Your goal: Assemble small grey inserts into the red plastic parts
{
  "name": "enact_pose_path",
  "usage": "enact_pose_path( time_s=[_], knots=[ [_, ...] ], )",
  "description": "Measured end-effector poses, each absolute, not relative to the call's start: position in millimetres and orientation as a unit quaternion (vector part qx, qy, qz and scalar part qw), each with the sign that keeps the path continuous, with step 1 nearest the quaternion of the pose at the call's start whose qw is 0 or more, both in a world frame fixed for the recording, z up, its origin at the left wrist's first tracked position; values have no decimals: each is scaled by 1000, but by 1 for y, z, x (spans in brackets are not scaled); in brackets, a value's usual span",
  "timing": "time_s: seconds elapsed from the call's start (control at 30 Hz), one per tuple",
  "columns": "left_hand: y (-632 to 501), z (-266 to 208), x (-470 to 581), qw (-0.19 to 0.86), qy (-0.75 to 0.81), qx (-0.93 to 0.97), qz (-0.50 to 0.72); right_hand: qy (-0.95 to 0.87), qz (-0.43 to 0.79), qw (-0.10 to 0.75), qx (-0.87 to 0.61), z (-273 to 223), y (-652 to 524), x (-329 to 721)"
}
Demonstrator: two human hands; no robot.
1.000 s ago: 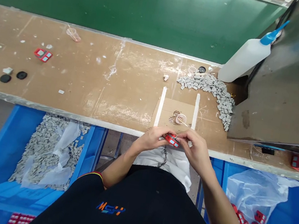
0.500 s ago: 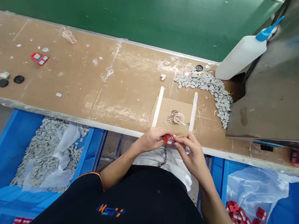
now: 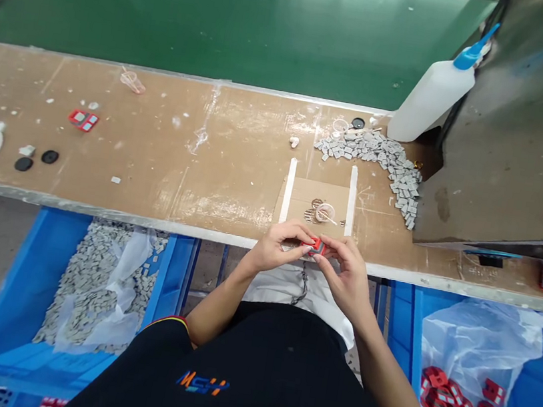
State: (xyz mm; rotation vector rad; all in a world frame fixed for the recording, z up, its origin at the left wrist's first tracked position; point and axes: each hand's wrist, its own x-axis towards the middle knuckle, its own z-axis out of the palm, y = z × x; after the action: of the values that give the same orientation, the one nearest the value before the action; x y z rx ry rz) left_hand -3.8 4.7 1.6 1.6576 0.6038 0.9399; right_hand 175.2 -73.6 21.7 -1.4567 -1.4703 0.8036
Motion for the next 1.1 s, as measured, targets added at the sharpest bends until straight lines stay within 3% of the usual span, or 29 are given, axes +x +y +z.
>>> enact_pose_path(
  time_s=[0.4, 0.63, 0.8, 1.1],
  knots=[
    [4, -3, -7, 519, 241, 705, 419, -671, 286, 410, -547, 29, -68, 175],
    [1, -2, -4, 555, 255, 704, 364, -530, 367, 530, -551, 10, -76, 167],
    [2, -1, -5, 473, 258, 771, 339, -627, 243, 445, -591, 21, -75, 168],
    [3, -1, -8, 434, 243, 806, 321, -697, 223, 383, -563, 26, -63, 173]
  ],
)
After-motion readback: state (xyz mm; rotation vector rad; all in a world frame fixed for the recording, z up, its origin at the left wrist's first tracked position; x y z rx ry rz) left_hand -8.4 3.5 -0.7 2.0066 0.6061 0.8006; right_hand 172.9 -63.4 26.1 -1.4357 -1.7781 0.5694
